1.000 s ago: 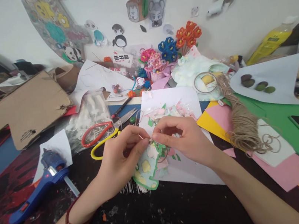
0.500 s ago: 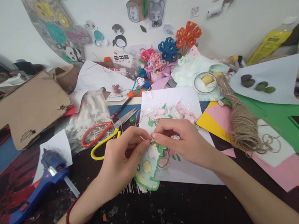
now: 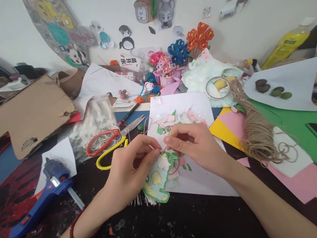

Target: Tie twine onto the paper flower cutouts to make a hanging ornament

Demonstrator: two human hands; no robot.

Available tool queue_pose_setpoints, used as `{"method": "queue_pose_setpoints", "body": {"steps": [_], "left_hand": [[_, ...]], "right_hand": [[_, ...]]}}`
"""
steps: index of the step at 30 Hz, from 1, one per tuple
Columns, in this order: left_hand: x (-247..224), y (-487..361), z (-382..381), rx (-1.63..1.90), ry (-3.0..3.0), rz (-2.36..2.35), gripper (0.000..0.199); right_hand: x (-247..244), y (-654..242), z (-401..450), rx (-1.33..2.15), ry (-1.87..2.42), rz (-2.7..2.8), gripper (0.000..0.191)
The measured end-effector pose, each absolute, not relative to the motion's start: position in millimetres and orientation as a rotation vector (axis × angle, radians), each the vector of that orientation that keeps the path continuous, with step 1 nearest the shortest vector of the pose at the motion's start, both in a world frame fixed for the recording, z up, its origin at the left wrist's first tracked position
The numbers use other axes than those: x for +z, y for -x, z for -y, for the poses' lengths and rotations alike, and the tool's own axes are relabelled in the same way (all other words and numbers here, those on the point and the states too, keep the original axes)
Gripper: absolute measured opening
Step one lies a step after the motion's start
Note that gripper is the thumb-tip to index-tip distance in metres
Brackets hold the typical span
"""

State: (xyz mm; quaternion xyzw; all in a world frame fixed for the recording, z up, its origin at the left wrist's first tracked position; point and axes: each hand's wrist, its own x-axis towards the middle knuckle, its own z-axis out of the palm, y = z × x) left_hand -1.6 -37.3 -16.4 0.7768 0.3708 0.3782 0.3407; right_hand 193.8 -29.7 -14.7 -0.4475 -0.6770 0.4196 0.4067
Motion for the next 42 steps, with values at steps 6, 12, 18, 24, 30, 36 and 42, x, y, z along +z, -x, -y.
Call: {"method": "queue_pose_setpoints", "body": {"steps": [6, 12, 18, 24, 30, 36, 42], "left_hand": [[-16.5, 1.3, 37.4, 0.994, -2.031, -0.990, 0.005], [-17.8, 1.5, 36.3, 1.012, -2.008, -1.008, 0.005], [-17.5, 1.7, 36.5, 1.014, -2.008, -1.012, 0.005], [-16.5, 1.4, 37.0, 1.019, -2.020, -1.015, 0.005], [-18.7, 1.1, 37.6, 1.066, -2.059, -1.023, 0.006], [-24.4, -0.3, 38.3, 1.179, -2.224, -1.085, 0.006], [-31.4, -1.0, 39.5, 1.308, -2.441, -1.186, 0.007]], "right_hand": [[-19.2, -197.5, 27.4, 0.997, 1.214, 1.469, 0.022], [-24.6, -200.2, 23.3, 0.995, 1.209, 1.317, 0.017], [-20.5, -199.1, 26.4, 0.951, 1.393, 1.327, 0.032], [-19.5, -196.4, 25.9, 0.450, 1.534, 1.618, 0.046], [-21.2, -193.5, 26.5, 0.424, 1.429, 1.714, 0.015], [-16.1, -187.8, 35.5, 0.717, 1.366, 1.691, 0.032], [-15.1, -181.5, 44.1, 0.492, 1.251, 1.719, 0.009]]}}
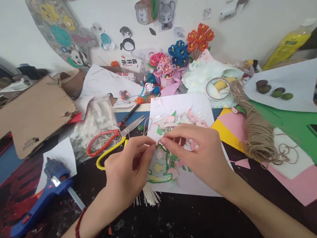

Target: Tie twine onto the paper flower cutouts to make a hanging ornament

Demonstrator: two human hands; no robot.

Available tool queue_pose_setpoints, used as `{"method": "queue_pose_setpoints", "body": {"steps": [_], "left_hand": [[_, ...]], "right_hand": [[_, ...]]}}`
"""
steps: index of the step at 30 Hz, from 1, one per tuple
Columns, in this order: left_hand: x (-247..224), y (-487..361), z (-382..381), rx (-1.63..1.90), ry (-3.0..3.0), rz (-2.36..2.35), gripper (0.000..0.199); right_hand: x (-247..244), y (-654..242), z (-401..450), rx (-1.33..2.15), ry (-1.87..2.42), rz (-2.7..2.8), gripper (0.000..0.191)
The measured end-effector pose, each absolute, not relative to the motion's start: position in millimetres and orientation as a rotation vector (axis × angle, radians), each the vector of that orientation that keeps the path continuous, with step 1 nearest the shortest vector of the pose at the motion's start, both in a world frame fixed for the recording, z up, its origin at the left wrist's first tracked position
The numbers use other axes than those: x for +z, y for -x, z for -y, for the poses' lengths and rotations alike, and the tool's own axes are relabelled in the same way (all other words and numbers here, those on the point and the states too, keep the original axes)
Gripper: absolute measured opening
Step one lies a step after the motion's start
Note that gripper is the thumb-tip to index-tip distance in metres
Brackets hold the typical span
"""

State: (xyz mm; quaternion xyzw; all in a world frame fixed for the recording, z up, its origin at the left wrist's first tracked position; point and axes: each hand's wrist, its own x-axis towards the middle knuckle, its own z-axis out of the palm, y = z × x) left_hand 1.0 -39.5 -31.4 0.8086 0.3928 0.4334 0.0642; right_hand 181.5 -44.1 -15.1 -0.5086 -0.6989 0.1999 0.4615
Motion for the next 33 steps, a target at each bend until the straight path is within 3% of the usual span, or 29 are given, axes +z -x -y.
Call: {"method": "queue_pose_setpoints", "body": {"steps": [33], "left_hand": [[-25.1, -2.5, 39.9, 1.258, -2.174, -1.101, 0.006]], "right_hand": [[-14.0, -179.8, 45.7, 0.558, 1.117, 1.793, 0.007]]}}
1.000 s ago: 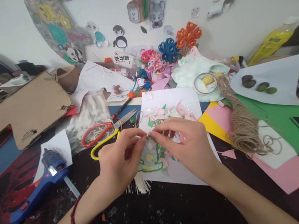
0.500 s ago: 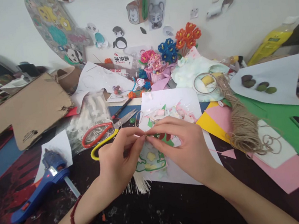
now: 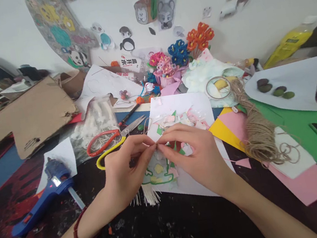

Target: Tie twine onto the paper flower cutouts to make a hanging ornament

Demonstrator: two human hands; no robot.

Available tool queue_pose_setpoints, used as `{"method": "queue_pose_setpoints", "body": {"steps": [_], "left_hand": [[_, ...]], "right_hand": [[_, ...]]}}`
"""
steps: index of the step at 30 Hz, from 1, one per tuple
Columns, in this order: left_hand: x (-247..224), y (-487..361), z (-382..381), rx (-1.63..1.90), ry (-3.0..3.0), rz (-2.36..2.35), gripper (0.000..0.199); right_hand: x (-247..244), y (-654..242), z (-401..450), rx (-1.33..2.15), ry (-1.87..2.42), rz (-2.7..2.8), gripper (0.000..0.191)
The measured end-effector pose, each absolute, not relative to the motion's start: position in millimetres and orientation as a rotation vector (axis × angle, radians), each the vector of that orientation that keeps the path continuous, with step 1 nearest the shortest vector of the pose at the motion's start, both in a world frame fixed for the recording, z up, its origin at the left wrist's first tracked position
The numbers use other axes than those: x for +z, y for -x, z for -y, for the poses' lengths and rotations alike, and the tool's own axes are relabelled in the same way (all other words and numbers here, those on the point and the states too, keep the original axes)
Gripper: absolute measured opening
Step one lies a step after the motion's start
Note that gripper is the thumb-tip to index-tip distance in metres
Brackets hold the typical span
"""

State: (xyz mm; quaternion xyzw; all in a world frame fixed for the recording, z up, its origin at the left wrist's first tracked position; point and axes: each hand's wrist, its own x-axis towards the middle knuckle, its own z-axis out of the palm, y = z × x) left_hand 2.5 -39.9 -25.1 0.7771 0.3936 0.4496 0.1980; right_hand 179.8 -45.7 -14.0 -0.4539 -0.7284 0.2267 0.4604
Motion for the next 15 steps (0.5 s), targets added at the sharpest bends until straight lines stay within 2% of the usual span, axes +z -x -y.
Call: {"method": "queue_pose_setpoints", "body": {"steps": [15], "left_hand": [[-23.8, -1.3, 39.6, 1.255, -2.096, -1.068, 0.009]], "right_hand": [[-12.6, -181.4, 44.0, 0.615, 1.041, 1.823, 0.008]]}}
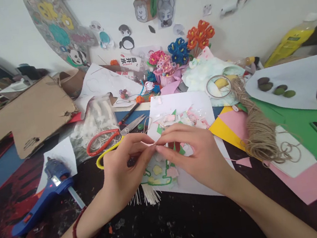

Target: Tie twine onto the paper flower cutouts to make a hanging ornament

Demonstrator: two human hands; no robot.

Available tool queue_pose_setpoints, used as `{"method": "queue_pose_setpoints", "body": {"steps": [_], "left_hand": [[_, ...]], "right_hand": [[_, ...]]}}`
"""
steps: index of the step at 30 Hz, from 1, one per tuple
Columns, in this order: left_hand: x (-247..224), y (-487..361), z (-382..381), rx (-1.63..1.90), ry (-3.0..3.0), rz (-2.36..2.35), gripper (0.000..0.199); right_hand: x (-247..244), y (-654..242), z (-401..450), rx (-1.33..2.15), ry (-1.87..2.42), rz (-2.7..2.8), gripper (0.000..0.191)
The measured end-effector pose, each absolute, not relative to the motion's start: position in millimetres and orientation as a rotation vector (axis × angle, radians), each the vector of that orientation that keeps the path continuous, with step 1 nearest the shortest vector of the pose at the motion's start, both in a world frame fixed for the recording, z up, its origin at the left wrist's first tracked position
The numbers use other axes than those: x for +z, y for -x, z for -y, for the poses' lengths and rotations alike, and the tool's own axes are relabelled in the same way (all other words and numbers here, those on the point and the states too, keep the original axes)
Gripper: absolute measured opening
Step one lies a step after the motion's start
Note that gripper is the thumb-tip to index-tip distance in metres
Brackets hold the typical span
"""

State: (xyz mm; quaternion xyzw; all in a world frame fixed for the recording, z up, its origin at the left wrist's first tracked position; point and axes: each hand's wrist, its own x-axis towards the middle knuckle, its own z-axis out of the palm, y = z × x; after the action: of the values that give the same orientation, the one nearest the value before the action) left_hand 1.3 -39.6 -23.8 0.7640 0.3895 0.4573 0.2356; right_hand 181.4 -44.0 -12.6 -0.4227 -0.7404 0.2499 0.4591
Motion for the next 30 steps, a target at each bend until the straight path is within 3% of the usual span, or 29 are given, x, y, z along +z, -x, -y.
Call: {"method": "queue_pose_setpoints", "body": {"steps": [30], "left_hand": [[-26.4, -1.3, 39.6, 1.354, -2.303, -1.095, 0.002]], "right_hand": [[-13.1, -181.5, 44.4, 0.627, 1.095, 1.788, 0.010]]}}
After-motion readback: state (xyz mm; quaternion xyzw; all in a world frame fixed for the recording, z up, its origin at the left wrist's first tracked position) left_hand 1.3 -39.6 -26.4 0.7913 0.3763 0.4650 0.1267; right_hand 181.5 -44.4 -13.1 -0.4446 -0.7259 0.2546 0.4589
